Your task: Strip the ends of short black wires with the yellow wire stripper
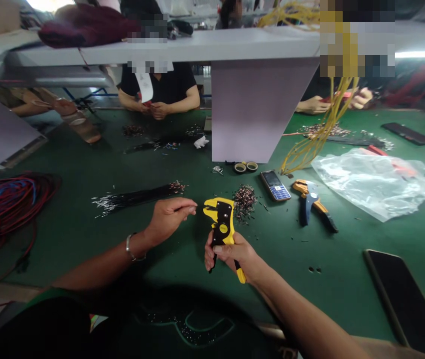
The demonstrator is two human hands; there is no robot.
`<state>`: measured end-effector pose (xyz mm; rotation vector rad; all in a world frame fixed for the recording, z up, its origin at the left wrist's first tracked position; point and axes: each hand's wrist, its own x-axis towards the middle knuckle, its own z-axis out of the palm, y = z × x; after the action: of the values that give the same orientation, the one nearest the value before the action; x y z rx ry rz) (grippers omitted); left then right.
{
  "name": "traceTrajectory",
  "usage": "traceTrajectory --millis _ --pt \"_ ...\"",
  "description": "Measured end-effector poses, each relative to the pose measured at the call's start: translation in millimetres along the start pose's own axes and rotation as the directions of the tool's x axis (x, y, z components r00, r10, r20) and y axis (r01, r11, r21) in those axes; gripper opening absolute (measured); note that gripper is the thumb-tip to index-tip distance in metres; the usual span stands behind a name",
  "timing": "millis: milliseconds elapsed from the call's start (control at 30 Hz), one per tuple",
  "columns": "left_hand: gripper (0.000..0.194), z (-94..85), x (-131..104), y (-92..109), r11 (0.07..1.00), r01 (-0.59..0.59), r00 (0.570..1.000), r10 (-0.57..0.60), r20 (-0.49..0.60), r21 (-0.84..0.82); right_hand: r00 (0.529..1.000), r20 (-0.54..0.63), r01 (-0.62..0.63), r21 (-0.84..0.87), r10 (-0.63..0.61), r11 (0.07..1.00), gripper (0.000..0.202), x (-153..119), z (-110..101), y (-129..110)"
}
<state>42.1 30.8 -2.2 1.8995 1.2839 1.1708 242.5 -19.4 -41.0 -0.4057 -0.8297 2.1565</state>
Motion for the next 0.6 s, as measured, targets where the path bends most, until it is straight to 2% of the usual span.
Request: traceTrajectory --millis 267,600 --pt "0.01 -1.2 -1.2 3.1 0.987 -0.149 0.988 0.147 0.039 0.056 0.998 0.035 -0.058 -0.014 0.058 0.998 0.022 -1.9 5.0 -2.9" --pt "0.012 -0.2 -2.2 3.3 0.979 -0.189 0.982 0.187 0.029 0.079 0.998 0.033 -0.046 -0.022 0.046 0.999 0.02 -2.2 -0.4 3.9"
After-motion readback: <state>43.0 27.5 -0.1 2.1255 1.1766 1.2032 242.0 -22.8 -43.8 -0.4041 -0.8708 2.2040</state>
